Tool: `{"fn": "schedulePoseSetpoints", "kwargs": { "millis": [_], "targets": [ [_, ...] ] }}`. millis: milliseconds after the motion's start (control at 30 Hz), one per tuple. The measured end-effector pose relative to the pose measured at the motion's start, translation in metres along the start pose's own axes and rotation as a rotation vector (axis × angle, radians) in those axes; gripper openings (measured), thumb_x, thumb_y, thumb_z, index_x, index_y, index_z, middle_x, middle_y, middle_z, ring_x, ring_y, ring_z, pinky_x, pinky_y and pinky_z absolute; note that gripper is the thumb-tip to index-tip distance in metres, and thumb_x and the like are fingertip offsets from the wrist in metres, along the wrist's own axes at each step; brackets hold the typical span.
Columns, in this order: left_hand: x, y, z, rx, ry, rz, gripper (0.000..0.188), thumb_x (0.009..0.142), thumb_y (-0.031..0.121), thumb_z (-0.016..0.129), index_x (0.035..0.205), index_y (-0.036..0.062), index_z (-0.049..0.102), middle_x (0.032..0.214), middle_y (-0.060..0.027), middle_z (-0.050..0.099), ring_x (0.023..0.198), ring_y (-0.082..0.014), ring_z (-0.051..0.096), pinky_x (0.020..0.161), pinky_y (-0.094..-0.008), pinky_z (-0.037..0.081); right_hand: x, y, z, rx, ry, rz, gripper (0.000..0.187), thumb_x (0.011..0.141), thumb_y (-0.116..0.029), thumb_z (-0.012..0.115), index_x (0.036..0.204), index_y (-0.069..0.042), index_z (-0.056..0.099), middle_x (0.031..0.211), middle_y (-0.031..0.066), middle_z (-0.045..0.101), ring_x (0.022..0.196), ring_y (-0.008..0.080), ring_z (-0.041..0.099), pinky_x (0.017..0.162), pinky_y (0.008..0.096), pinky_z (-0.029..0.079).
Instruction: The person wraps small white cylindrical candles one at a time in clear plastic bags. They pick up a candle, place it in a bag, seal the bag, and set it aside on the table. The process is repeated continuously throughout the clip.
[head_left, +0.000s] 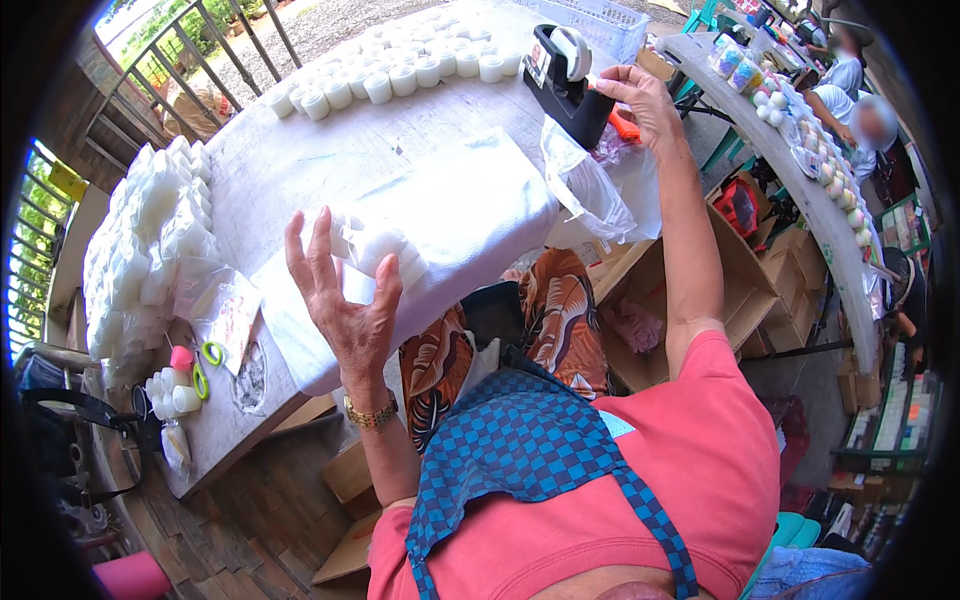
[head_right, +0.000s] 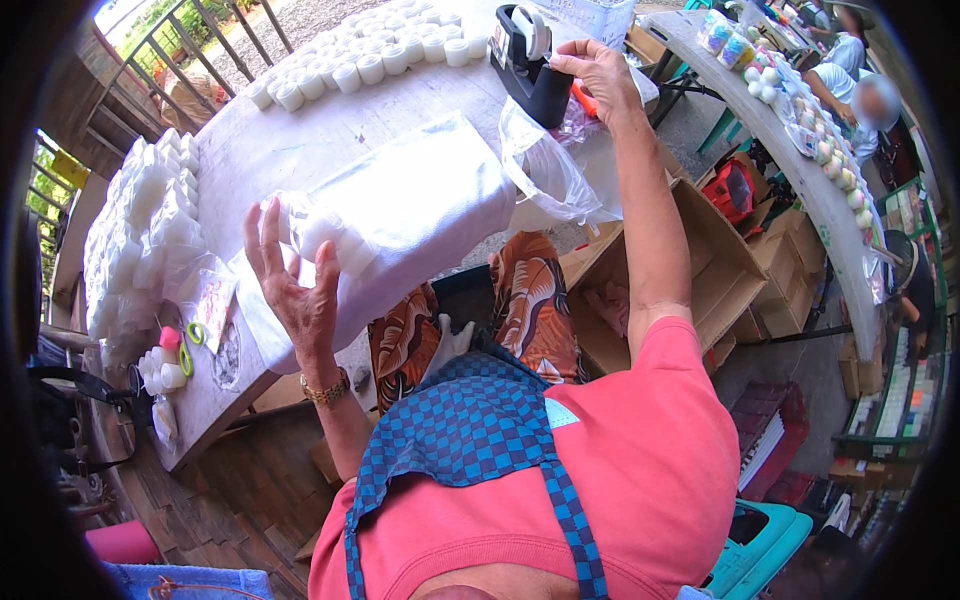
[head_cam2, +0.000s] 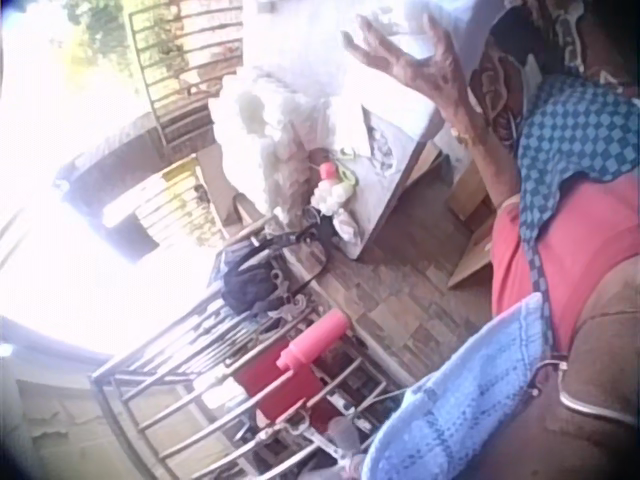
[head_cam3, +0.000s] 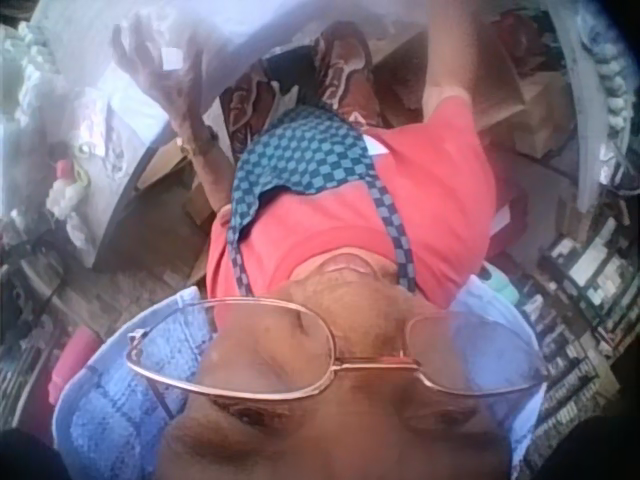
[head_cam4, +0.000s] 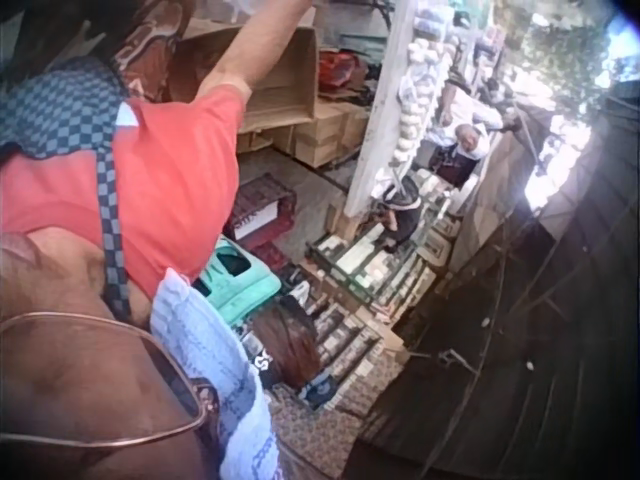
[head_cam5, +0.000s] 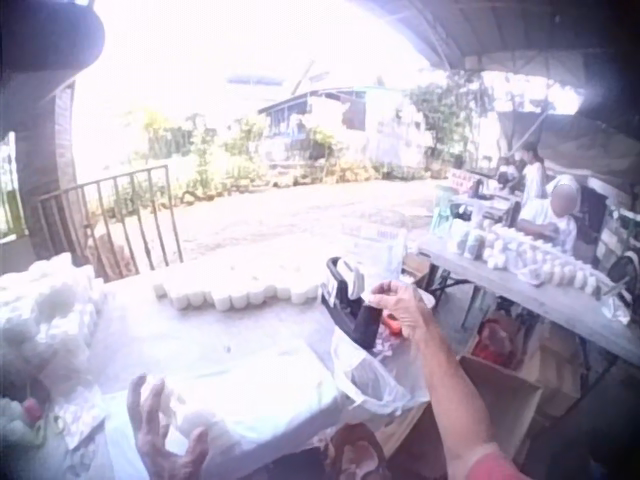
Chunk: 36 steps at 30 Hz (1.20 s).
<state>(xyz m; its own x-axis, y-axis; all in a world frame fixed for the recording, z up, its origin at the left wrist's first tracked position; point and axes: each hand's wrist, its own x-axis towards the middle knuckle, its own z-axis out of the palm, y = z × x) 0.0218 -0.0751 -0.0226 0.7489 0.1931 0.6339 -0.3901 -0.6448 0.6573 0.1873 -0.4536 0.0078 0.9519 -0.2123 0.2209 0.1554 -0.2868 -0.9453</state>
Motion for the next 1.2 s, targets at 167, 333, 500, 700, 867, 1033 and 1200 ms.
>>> {"fn": "schedulePoseSetpoints", "kwargs": {
  "millis": [167,333,500,700,867,1033,1200],
  "targets": [
    [0.003,0.004,0.0,-0.037,0.017,0.002,0.063,0.077,0.012,0.074,0.137,0.0146,0.053,0.152,-0.0109,0.03,0.135,-0.0316,0.04,0.105,-0.0507,0.043,0.011,0.0,0.0,-0.013,-0.069,-0.038,0.029,0.078,-0.02,0.077,0.103,-0.013,0.065,0.093,-0.0001,0.07,0.084,0.0062,0.058,0.073,0.0252,0.037],
    [0.004,0.006,0.003,-0.145,0.013,-0.061,0.062,0.074,0.012,0.078,0.132,0.0168,0.058,0.153,-0.0149,0.028,0.133,-0.0338,0.043,0.102,-0.0494,0.046,0.007,-0.012,0.004,-0.002,0.103,-0.111,0.033,0.076,-0.011,0.078,0.105,-0.005,0.064,0.092,0.0076,0.07,0.084,0.013,0.063,0.078,0.0266,0.047],
    [0.004,0.01,0.003,-0.164,0.018,-0.111,0.061,0.073,0.012,0.079,0.13,0.0156,0.059,0.152,-0.0148,0.028,0.133,-0.0332,0.043,0.103,-0.0486,0.046,-0.024,-0.018,-0.005,0.11,0.13,-0.14,0.039,0.074,-0.007,0.078,0.11,-0.001,0.064,0.088,0.0099,0.068,0.081,0.0153,0.065,0.078,0.0235,0.05],
    [0.002,0.012,-0.001,-0.101,0.024,-0.078,0.056,0.073,0.01,0.078,0.126,0.0131,0.062,0.154,-0.0143,0.026,0.13,-0.0307,0.046,0.1,-0.0437,0.049,-0.063,0.031,0.01,0.294,0.155,-0.038,0.052,0.078,0.0,0.073,0.128,0.002,0.058,0.084,0.0026,0.066,0.078,0.0085,0.062,0.077,0.0213,0.048],
    [0.007,0.016,0.009,-0.074,0.026,0.009,0.05,0.074,0.006,0.074,0.123,0.009,0.064,0.156,-0.0146,0.026,0.125,-0.0293,0.049,0.101,-0.041,0.044,-0.047,0.064,0.006,0.296,0.127,-0.125,0.053,0.083,0.001,0.069,0.134,0.002,0.053,0.092,0.0033,0.068,0.084,0.0077,0.061,0.08,0.0219,0.049],
    [0.002,0.007,-0.001,-0.011,0.02,0.06,0.035,0.088,0.003,0.062,0.123,0.0054,0.063,0.148,-0.0138,0.04,0.132,-0.031,0.044,0.102,-0.0456,0.045,-0.043,0.045,0.026,-0.01,0.186,-0.197,0.053,0.078,-0.002,0.068,0.13,-0.012,0.063,0.078,-0.004,0.06,0.069,0.0043,0.048,0.068,0.0214,0.044],
    [0.012,0.01,0.007,-0.098,-0.047,-0.012,0.037,0.093,0.005,0.056,0.13,0.0085,0.057,0.145,-0.0116,0.044,0.13,-0.0284,0.047,0.1,-0.0471,0.048,-0.036,0.047,0.006,-0.157,0.259,-0.274,0.038,0.079,-0.003,0.068,0.116,-0.008,0.07,0.086,0.0092,0.072,0.071,0.0159,0.061,0.072,0.0279,0.049]
  ]
}}
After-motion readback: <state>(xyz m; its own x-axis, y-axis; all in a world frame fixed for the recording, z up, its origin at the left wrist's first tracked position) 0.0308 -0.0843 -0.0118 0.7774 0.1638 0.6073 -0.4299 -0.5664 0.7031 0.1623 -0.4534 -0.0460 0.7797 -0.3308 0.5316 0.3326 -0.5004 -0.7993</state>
